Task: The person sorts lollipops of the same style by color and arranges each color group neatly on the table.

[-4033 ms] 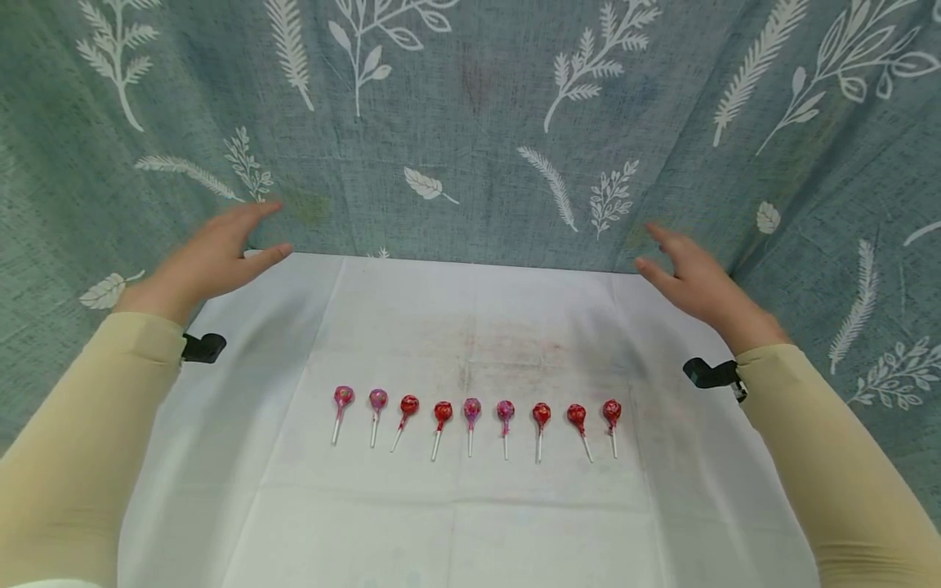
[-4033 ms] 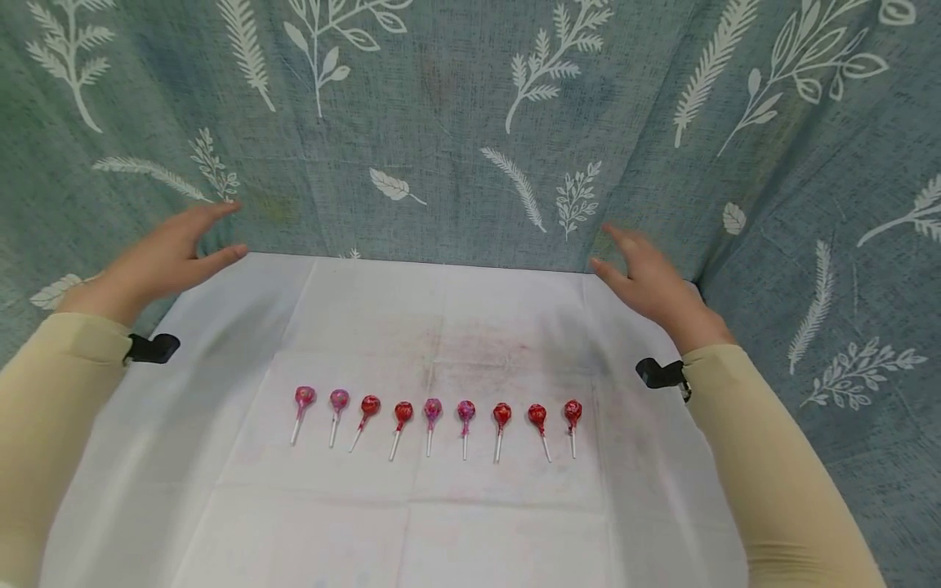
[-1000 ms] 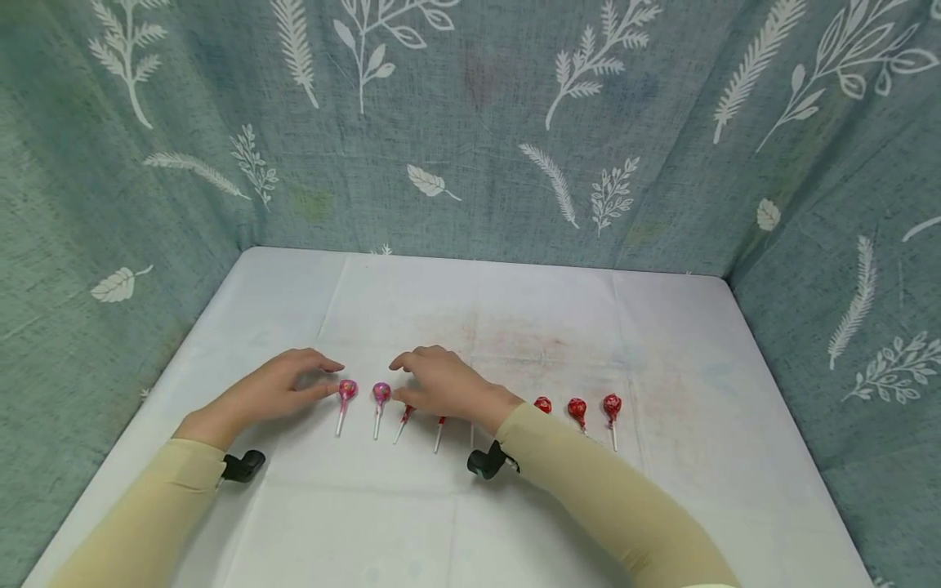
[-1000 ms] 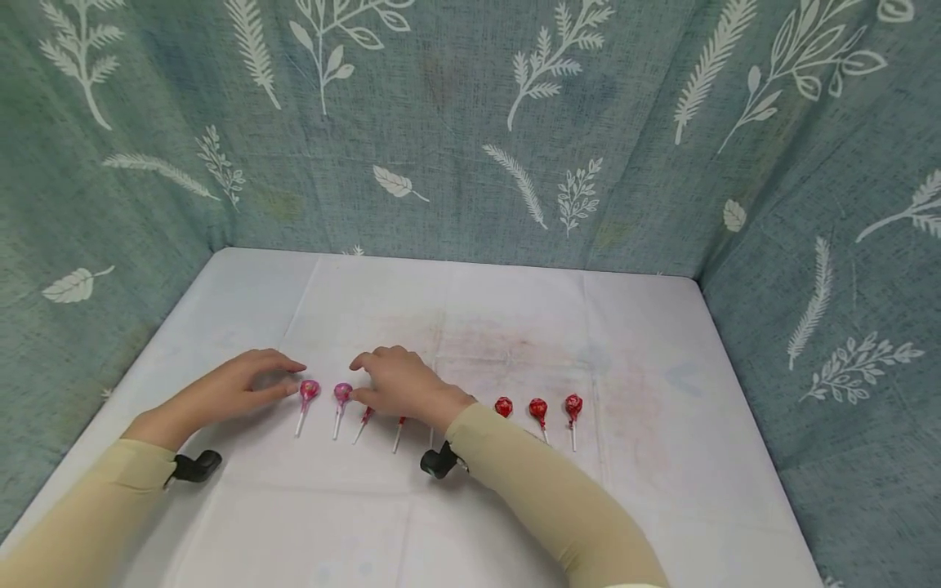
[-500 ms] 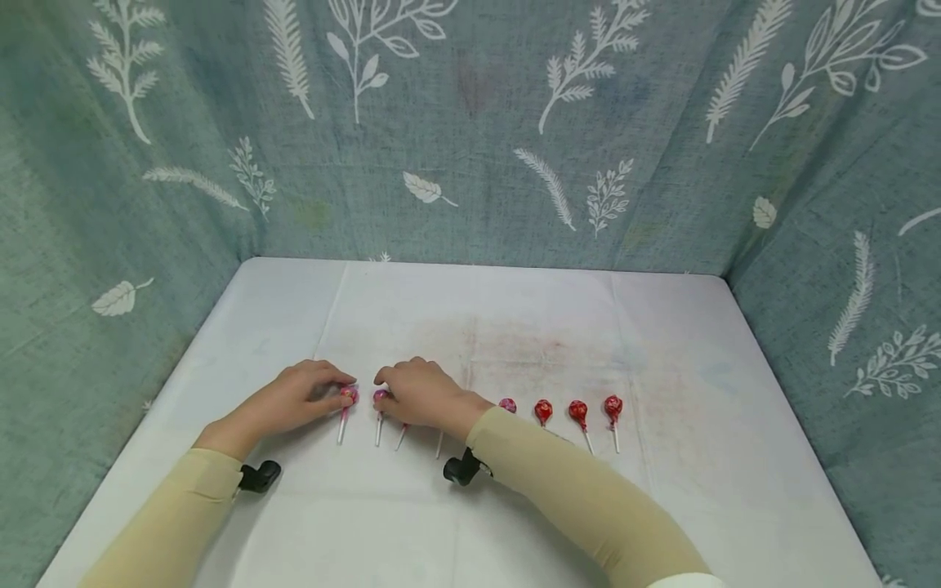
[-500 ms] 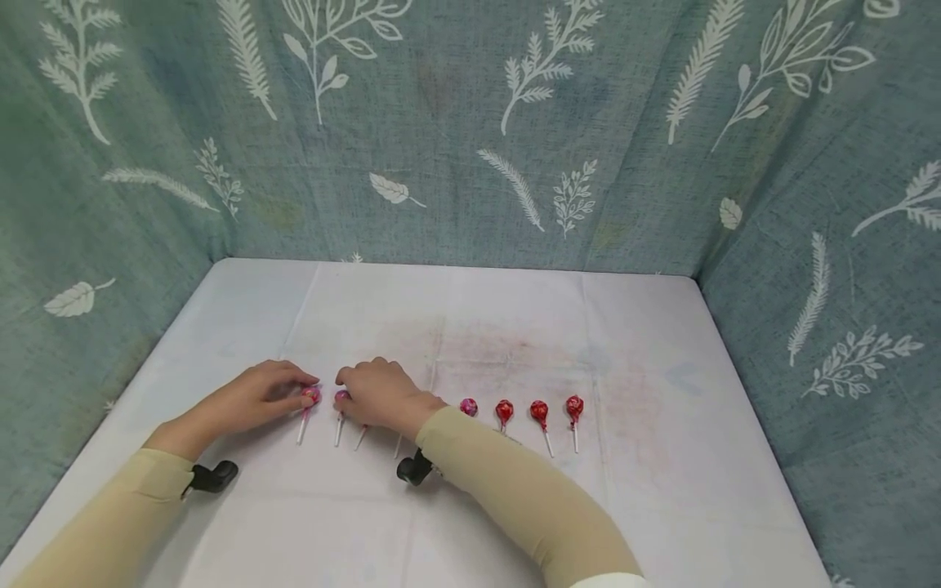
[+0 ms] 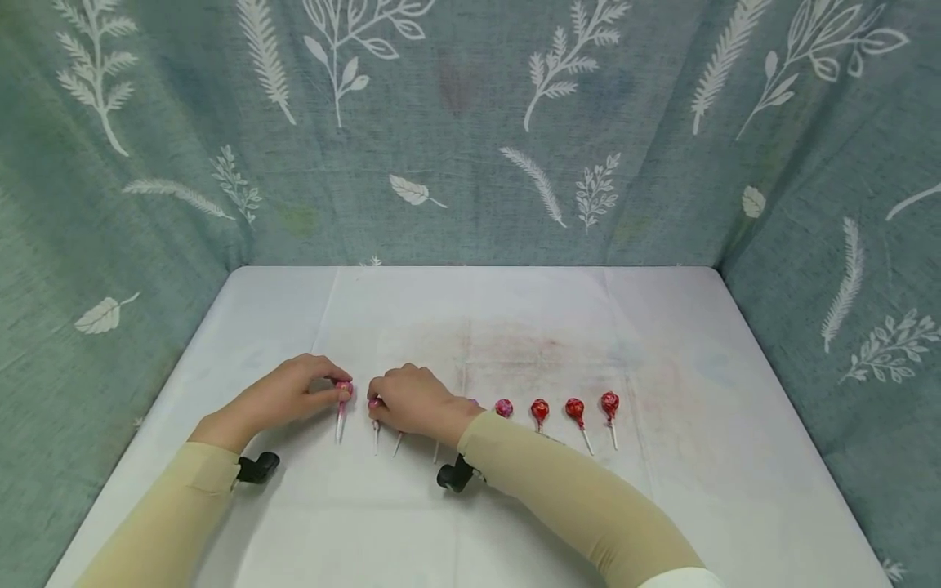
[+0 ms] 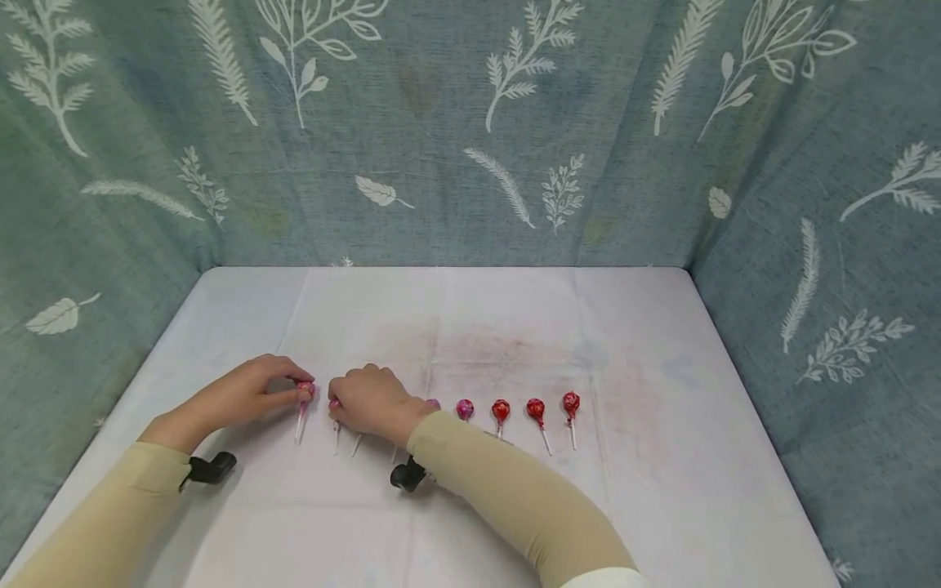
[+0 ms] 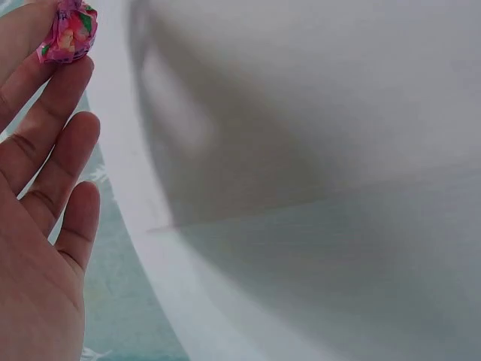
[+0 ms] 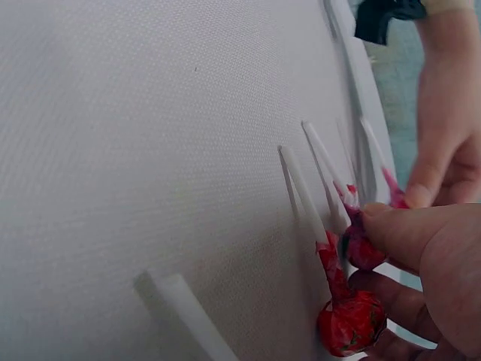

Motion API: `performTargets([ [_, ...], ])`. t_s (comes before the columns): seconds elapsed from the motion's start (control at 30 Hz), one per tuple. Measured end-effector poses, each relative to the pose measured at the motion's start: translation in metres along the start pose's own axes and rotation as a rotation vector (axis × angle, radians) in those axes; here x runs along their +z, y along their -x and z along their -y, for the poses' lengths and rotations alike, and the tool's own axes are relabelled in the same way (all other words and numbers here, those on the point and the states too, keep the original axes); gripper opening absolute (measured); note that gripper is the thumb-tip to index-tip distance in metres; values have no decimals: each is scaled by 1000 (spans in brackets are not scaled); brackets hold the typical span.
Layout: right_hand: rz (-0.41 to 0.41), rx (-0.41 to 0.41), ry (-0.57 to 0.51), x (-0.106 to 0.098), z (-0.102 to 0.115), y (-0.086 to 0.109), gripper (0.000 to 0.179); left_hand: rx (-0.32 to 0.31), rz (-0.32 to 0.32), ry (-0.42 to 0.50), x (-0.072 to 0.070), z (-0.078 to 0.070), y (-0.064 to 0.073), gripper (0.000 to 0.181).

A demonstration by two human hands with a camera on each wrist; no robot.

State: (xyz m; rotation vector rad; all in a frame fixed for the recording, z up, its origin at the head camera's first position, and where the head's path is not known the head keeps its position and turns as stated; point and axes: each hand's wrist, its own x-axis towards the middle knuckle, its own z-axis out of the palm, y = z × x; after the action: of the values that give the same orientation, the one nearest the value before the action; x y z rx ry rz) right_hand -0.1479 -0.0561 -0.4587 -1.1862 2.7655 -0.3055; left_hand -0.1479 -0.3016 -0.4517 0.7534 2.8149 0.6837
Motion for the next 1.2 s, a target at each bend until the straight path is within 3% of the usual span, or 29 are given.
performTargets([
  [0.23, 0, 13, 6, 0, -1, -1, 12, 7, 33, -23, -18, 2, -32, 25],
  [0.43, 8, 34, 19, 2, -1, -2, 9, 11, 44, -8, -23, 8, -67, 29],
  [0.87, -1, 80, 34, 3, 2, 1, 9, -23, 65, 33, -23, 8, -141, 39],
  [1.2, 7, 110, 63, 4, 3, 3, 11, -27, 88, 27, -11, 5, -189, 40],
])
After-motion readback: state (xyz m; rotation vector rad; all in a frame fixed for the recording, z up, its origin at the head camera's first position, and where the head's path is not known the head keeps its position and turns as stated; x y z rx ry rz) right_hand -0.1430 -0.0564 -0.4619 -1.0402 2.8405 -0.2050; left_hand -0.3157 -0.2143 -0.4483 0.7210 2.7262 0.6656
